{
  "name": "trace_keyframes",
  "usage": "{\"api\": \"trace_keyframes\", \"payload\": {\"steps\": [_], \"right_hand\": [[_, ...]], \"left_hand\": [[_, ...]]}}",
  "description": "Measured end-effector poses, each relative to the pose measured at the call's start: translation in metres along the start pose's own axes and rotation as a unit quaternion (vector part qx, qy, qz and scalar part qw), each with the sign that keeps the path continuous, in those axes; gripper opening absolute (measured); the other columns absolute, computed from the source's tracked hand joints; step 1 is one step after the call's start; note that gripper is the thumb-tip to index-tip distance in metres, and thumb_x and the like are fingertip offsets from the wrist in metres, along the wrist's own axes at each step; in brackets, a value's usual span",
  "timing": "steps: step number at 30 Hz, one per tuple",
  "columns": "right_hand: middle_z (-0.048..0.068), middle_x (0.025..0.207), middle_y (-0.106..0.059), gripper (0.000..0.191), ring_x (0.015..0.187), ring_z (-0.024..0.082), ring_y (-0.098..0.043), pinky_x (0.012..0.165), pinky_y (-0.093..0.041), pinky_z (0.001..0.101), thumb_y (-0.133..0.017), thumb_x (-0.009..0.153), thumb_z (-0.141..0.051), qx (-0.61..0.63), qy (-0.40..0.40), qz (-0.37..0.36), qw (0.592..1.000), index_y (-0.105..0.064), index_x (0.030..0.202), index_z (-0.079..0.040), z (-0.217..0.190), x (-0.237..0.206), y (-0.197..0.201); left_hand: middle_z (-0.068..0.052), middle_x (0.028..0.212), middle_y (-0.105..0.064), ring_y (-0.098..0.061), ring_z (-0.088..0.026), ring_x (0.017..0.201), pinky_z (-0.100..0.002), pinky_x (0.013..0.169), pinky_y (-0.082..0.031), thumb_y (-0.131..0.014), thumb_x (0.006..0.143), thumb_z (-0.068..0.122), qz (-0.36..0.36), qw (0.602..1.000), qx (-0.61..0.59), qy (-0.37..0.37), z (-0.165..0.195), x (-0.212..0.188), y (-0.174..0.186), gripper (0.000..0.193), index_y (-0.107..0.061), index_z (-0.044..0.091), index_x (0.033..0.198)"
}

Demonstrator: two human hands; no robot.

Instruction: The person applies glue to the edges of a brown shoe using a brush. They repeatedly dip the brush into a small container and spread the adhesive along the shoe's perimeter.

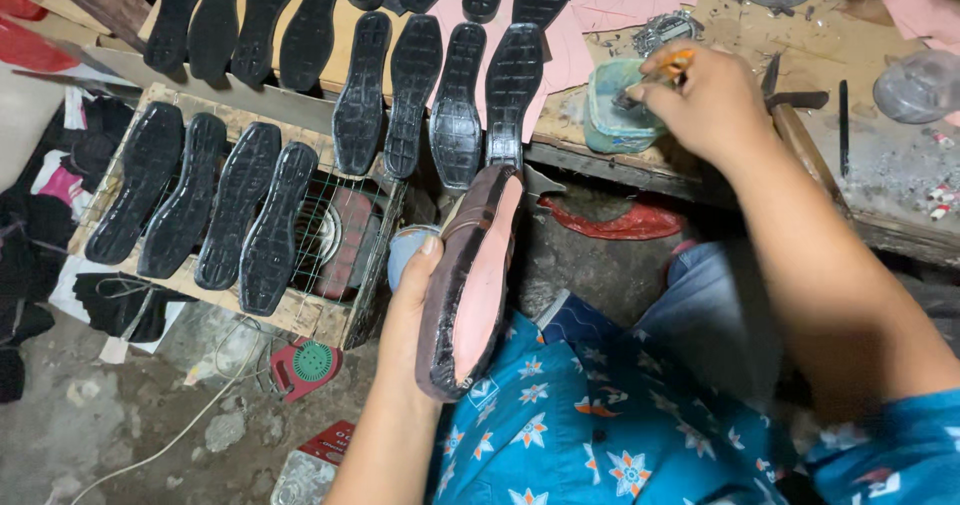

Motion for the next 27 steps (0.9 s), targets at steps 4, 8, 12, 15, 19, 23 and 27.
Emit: {"api": "trace_keyframes", "payload": {"steps": [4,8,12,15,19,23,27], "right_hand": [[0.014,0.096,-0.075,0.028,0.091,0.034,-0.069,0.084,-0.054,0.0439,-0.084,0.088,-0.029,-0.048,0.057,-0.007,0.997,-0.076,0.106,-0.009,-0.005,0.012,-0.018],[0.016,0.093,-0.074,0.029,0.088,0.036,-0.070,0.083,-0.054,0.0454,-0.083,0.085,-0.030,-0.050,-0.004,-0.067,0.996,-0.077,0.106,-0.011,-0.002,0.014,-0.029],[0.018,0.097,-0.073,0.030,0.091,0.033,-0.070,0.082,-0.054,0.0429,-0.082,0.091,-0.028,-0.025,0.036,0.001,0.999,-0.076,0.110,-0.006,-0.004,0.006,-0.008],[0.014,0.105,-0.075,0.027,0.097,0.025,-0.074,0.087,-0.057,0.0390,-0.074,0.103,-0.026,0.061,0.030,0.070,0.995,-0.072,0.116,-0.003,0.003,-0.007,0.015],[0.014,0.107,-0.072,0.021,0.090,0.027,-0.073,0.075,-0.057,0.0367,-0.061,0.112,-0.020,0.315,-0.078,0.060,0.944,-0.063,0.115,0.001,0.018,-0.028,0.021],[0.023,0.105,-0.071,0.018,0.087,0.031,-0.073,0.072,-0.063,0.0357,-0.050,0.115,-0.013,0.545,-0.138,0.007,0.827,-0.056,0.117,0.004,-0.008,-0.069,0.007],[0.024,0.115,-0.069,0.020,0.097,0.029,-0.072,0.088,-0.062,0.0416,-0.057,0.104,0.001,0.587,-0.030,0.002,0.809,-0.053,0.123,0.001,-0.077,-0.135,0.008]], "left_hand": [[-0.015,0.121,-0.070,-0.069,-0.023,0.104,-0.037,0.090,-0.057,-0.060,0.098,0.045,-0.054,0.998,-0.038,-0.021,0.002,-0.008,-0.003,0.057,-0.060,0.003,0.136],[-0.014,0.125,-0.068,-0.070,-0.027,0.105,-0.049,0.087,-0.060,-0.058,0.095,0.047,-0.087,0.995,-0.037,-0.044,0.007,-0.012,-0.012,0.059,-0.055,0.009,0.139],[-0.011,0.129,-0.065,-0.068,-0.027,0.107,-0.053,0.085,-0.060,-0.060,0.090,0.051,-0.026,0.997,-0.005,-0.074,0.011,-0.009,-0.012,0.060,-0.045,0.018,0.138],[-0.010,0.133,-0.064,-0.068,-0.026,0.111,-0.049,0.086,-0.060,-0.062,0.086,0.056,-0.027,0.995,0.019,-0.096,0.015,-0.007,-0.017,0.072,-0.045,0.016,0.143],[-0.016,0.134,-0.060,-0.063,-0.024,0.118,-0.041,0.099,-0.054,-0.067,0.093,0.048,-0.112,0.979,0.054,-0.164,0.024,-0.007,-0.037,0.073,-0.044,0.003,0.146],[-0.016,0.136,-0.056,-0.059,-0.023,0.121,-0.036,0.104,-0.048,-0.066,0.092,0.038,-0.097,0.969,0.099,-0.205,0.022,-0.003,-0.050,0.069,-0.039,0.004,0.145],[-0.017,0.137,-0.054,-0.056,-0.024,0.122,-0.037,0.102,-0.047,-0.063,0.091,0.031,-0.095,0.967,0.120,-0.204,0.016,-0.007,-0.062,0.066,-0.036,0.007,0.146]]}}
Point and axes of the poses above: each hand's wrist, its own x-axis towards the middle knuckle, its own y-axis out of the back of the hand, z = x × y, the point moved 7 cm from there along x, towards the middle knuckle
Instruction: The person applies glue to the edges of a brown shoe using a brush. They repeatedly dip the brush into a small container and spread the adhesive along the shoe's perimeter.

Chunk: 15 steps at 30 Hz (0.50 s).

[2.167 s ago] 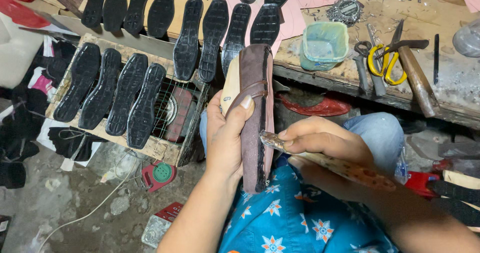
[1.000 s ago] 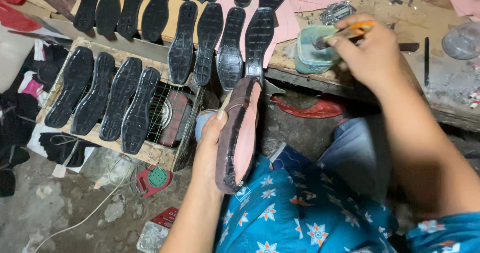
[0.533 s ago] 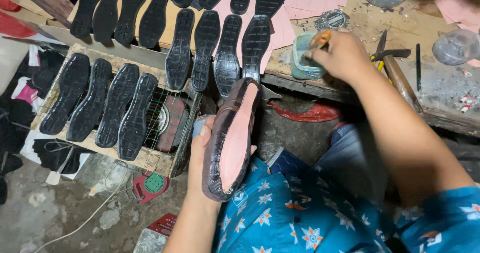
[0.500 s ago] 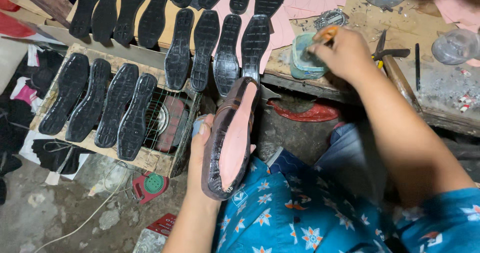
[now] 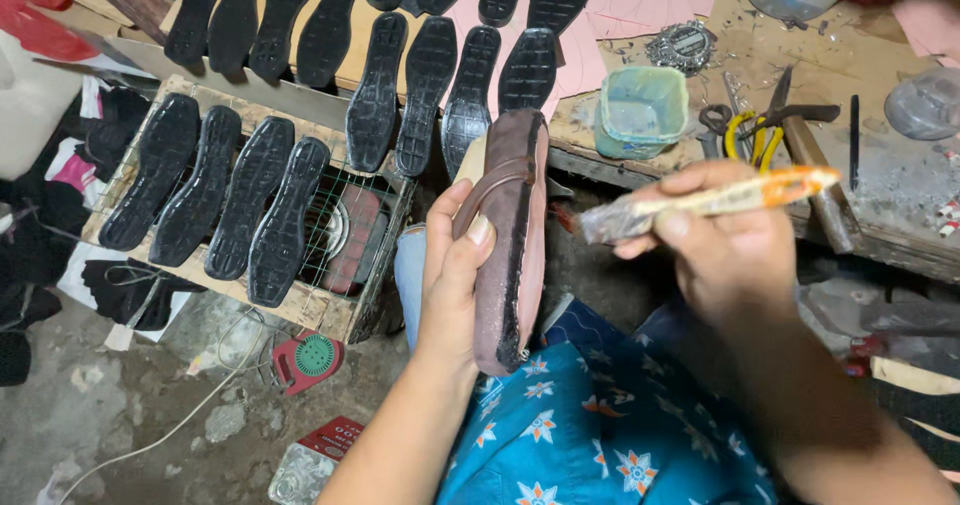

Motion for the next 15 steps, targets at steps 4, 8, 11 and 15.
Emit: {"api": "trace_keyframes", "payload": {"steps": [4,8,11,15], "right_hand": [[0.024,0.122,-0.069,0.025,0.107,0.024,-0.069,0.099,-0.059,0.0407,-0.059,0.103,0.001,-0.053,0.053,-0.049,0.996,-0.051,0.126,-0.001,-0.014,-0.019,-0.039],[0.023,0.124,-0.069,0.024,0.110,0.023,-0.069,0.101,-0.059,0.0388,-0.060,0.104,0.002,-0.052,0.079,-0.063,0.994,-0.052,0.126,-0.002,-0.019,-0.016,-0.049],[0.022,0.124,-0.069,0.023,0.113,0.024,-0.070,0.103,-0.059,0.0389,-0.062,0.102,0.003,-0.121,0.081,-0.093,0.985,-0.053,0.122,-0.003,-0.021,-0.021,-0.052],[0.023,0.122,-0.070,0.026,0.113,0.025,-0.073,0.099,-0.061,0.0379,-0.066,0.099,0.001,-0.098,0.047,-0.179,0.978,-0.056,0.123,-0.004,-0.028,-0.034,-0.059]], "left_hand": [[-0.017,0.139,-0.052,-0.055,-0.024,0.124,-0.039,0.105,-0.047,-0.062,0.092,0.027,-0.030,0.999,-0.025,-0.005,0.001,-0.004,-0.014,0.065,-0.033,0.008,0.146],[-0.017,0.139,-0.051,-0.056,-0.024,0.124,-0.039,0.106,-0.047,-0.062,0.092,0.023,-0.037,0.999,-0.030,-0.013,0.002,-0.007,-0.020,0.063,-0.032,0.008,0.146],[-0.017,0.136,-0.054,-0.057,-0.023,0.118,-0.038,0.102,-0.049,-0.062,0.092,0.023,-0.009,1.000,-0.003,-0.023,0.004,-0.006,-0.016,0.064,-0.033,0.008,0.146],[-0.016,0.130,-0.057,-0.061,-0.022,0.110,-0.036,0.093,-0.053,-0.062,0.091,0.024,0.034,0.999,0.004,0.001,0.002,-0.004,-0.008,0.064,-0.035,0.008,0.147]]}}
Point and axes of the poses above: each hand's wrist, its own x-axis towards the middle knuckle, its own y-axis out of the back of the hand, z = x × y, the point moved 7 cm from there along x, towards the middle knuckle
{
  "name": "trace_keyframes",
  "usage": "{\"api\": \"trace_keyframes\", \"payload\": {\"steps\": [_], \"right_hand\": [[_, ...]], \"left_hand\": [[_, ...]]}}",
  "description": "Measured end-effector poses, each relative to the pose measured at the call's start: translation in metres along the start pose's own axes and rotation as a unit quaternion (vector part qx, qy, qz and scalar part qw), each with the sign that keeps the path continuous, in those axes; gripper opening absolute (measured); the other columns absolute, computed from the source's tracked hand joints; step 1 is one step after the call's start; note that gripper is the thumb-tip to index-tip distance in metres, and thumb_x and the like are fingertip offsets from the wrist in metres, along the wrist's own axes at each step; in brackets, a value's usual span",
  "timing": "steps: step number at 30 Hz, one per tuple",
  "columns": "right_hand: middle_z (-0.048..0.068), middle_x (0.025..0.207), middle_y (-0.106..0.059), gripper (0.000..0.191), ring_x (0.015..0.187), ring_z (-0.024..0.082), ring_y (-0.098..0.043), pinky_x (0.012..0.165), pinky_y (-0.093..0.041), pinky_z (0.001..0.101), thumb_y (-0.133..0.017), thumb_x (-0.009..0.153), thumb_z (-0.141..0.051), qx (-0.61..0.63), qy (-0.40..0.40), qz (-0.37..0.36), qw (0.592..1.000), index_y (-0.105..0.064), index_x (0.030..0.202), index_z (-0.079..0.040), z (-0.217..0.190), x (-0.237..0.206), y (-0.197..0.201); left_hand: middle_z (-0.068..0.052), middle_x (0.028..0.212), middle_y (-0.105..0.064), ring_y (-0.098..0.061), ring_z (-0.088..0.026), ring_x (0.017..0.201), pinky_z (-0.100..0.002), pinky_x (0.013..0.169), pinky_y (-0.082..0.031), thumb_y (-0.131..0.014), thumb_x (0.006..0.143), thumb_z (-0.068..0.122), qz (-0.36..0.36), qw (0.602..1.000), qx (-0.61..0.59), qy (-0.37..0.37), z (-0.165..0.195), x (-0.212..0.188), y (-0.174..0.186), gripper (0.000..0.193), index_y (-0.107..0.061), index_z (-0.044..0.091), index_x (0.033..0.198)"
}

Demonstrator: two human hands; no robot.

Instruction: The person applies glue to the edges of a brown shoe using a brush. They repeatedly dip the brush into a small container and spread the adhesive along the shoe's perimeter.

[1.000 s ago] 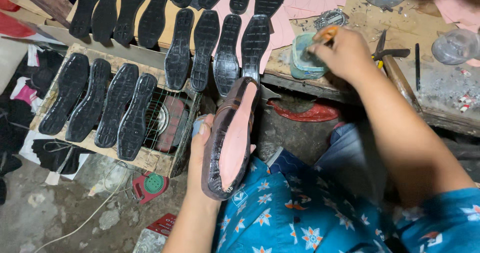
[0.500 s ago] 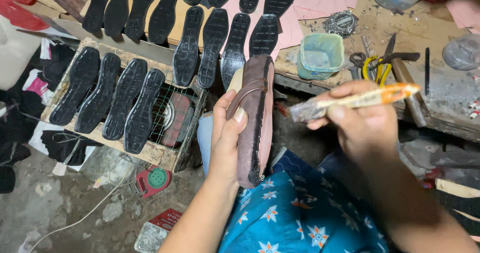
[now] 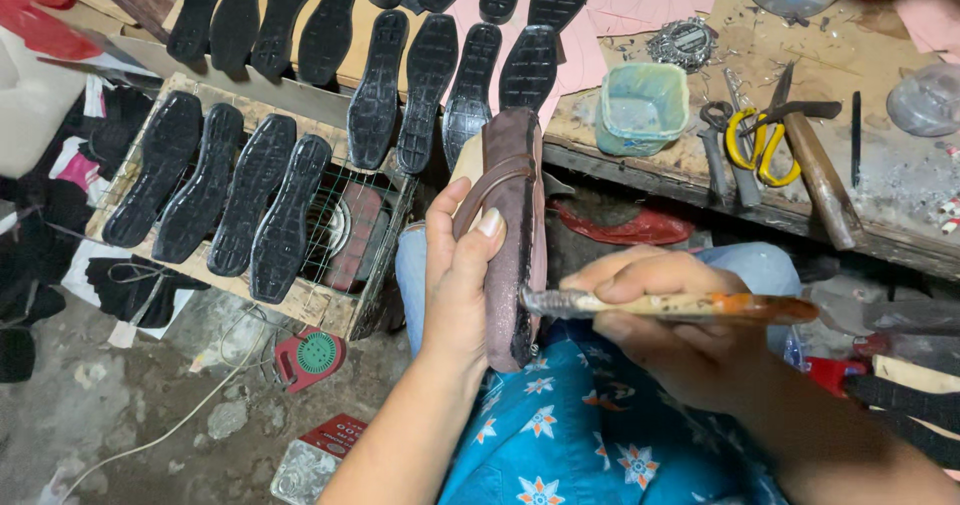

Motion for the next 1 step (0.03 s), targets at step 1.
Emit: {"api": "trace_keyframes", "payload": {"steps": [1], "right_hand": [[0.024,0.122,-0.071,0.027,0.113,0.025,-0.074,0.098,-0.062,0.0377,-0.067,0.099,0.001,0.014,-0.007,-0.028,0.999,-0.057,0.123,-0.004,-0.0029,-0.0018,-0.0023]], "left_hand": [[-0.016,0.130,-0.058,-0.061,-0.022,0.110,-0.035,0.093,-0.053,-0.062,0.091,0.025,0.001,1.000,-0.001,0.003,0.0002,0.0005,0.0000,0.064,-0.035,0.009,0.147]]}}
Point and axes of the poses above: each hand's wrist, its own x-axis towards the middle knuckle, its own y-axis out of the back of the hand, z = x × y, the point moved 7 cm from there along x, towards the middle knuckle
